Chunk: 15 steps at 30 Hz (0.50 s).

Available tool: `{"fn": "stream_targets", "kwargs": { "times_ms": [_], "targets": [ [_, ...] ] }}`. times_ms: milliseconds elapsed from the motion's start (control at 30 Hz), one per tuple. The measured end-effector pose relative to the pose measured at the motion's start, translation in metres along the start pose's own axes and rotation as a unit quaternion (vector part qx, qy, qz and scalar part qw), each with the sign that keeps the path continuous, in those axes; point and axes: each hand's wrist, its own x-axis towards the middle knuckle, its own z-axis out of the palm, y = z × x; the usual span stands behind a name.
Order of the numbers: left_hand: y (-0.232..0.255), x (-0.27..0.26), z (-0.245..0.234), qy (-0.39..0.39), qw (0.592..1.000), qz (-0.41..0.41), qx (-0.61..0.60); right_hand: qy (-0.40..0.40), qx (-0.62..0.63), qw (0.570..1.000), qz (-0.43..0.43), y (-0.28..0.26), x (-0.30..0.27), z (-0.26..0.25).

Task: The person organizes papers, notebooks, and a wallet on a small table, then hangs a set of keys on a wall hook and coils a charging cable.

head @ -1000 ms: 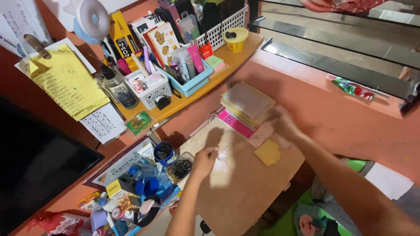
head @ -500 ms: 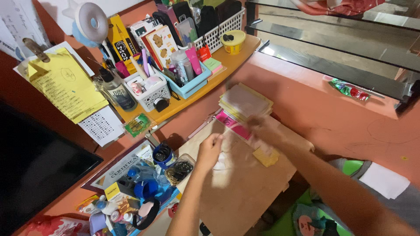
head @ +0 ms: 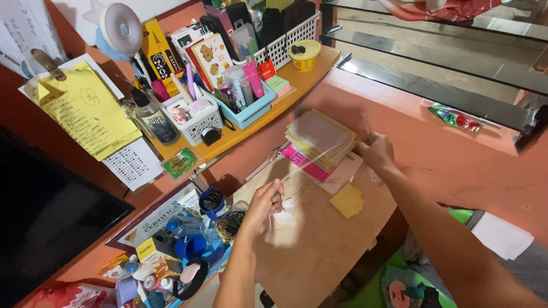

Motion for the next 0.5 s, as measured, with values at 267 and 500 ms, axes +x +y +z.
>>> {"fn": "stream_targets", "kwargs": {
  "times_ms": [267, 500],
  "targets": [
    [0.028, -0.006, 0.038, 0.120, 0.987, 0.070, -0.077, -0.262, -0.285, 0.905, -0.176, -0.023, -0.068, 0.032],
    [-0.025, 0.032, -0.012, 0.211, 0.940, 0.093, 0.251, -0.194, -0.346, 0.898, -0.192, -0.077, -0.095, 0.017]
  ]
}}
